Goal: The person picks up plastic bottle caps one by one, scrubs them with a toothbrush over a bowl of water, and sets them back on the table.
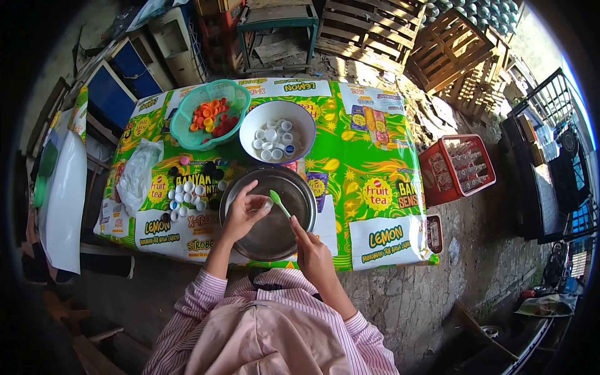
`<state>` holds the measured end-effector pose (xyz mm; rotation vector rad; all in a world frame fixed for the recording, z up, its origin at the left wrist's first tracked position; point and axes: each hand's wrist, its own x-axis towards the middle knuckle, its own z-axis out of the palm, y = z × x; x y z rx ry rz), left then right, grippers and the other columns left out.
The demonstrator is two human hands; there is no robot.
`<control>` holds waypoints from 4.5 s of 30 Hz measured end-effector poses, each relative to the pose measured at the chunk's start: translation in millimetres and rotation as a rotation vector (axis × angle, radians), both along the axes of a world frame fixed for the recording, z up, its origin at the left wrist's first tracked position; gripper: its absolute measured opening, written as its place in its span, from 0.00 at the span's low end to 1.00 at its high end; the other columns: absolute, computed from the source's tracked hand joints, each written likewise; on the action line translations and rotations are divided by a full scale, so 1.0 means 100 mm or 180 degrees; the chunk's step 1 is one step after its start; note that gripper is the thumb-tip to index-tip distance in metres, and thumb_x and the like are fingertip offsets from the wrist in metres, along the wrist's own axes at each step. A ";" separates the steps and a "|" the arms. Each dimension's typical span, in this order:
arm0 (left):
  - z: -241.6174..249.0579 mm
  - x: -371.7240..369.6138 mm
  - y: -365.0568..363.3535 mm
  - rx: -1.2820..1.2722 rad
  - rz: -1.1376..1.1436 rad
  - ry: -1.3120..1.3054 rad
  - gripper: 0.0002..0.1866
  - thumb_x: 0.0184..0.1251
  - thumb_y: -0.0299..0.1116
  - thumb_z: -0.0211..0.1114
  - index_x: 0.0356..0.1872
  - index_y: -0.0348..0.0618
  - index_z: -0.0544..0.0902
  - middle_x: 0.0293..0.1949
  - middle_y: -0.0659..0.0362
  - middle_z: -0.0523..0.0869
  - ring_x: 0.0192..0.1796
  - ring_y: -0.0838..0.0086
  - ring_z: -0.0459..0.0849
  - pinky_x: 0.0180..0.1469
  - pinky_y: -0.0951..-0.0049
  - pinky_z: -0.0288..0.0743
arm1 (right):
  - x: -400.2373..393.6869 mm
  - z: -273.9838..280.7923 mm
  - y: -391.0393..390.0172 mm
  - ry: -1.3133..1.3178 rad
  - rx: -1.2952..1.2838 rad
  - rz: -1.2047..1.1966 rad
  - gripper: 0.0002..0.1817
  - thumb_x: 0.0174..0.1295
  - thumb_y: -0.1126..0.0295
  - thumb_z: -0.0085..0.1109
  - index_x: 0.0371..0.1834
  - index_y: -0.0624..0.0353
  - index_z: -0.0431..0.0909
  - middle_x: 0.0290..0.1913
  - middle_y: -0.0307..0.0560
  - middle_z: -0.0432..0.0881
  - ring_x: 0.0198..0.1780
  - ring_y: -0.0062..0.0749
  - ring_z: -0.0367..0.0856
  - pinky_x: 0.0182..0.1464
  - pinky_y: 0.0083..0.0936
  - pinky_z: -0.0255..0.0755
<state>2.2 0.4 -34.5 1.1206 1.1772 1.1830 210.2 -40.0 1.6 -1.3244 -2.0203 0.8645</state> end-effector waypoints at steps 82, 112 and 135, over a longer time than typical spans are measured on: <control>-0.59 -0.95 0.17 0.0603 0.2255 0.3651 0.16 0.50 0.37 0.69 0.41 0.48 0.76 0.38 0.60 0.80 0.44 0.62 0.77 0.47 0.60 0.66 | 0.18 0.08 -0.12 -0.0547 -0.0293 -0.0378 0.25 0.62 0.74 0.50 0.65 0.44 0.65 0.30 0.59 0.77 0.28 0.54 0.77 0.31 0.41 0.69; -0.32 0.08 0.19 0.0827 -0.0655 0.3524 0.17 0.43 0.32 0.72 0.39 0.54 0.81 0.38 0.67 0.79 0.48 0.71 0.73 0.52 0.65 0.58 | 0.41 -0.01 -0.33 -0.0361 -0.0067 -0.0695 0.27 0.62 0.75 0.50 0.66 0.43 0.63 0.31 0.56 0.77 0.29 0.53 0.77 0.31 0.42 0.70; -0.23 -0.01 -0.10 0.0614 -0.0207 0.0239 0.21 0.57 0.27 0.67 0.52 0.38 0.73 0.45 0.59 0.81 0.49 0.76 0.79 0.52 0.76 0.73 | -0.04 -0.09 -0.16 0.0430 -0.0352 0.0033 0.26 0.61 0.80 0.49 0.64 0.53 0.65 0.40 0.68 0.79 0.39 0.61 0.78 0.39 0.39 0.73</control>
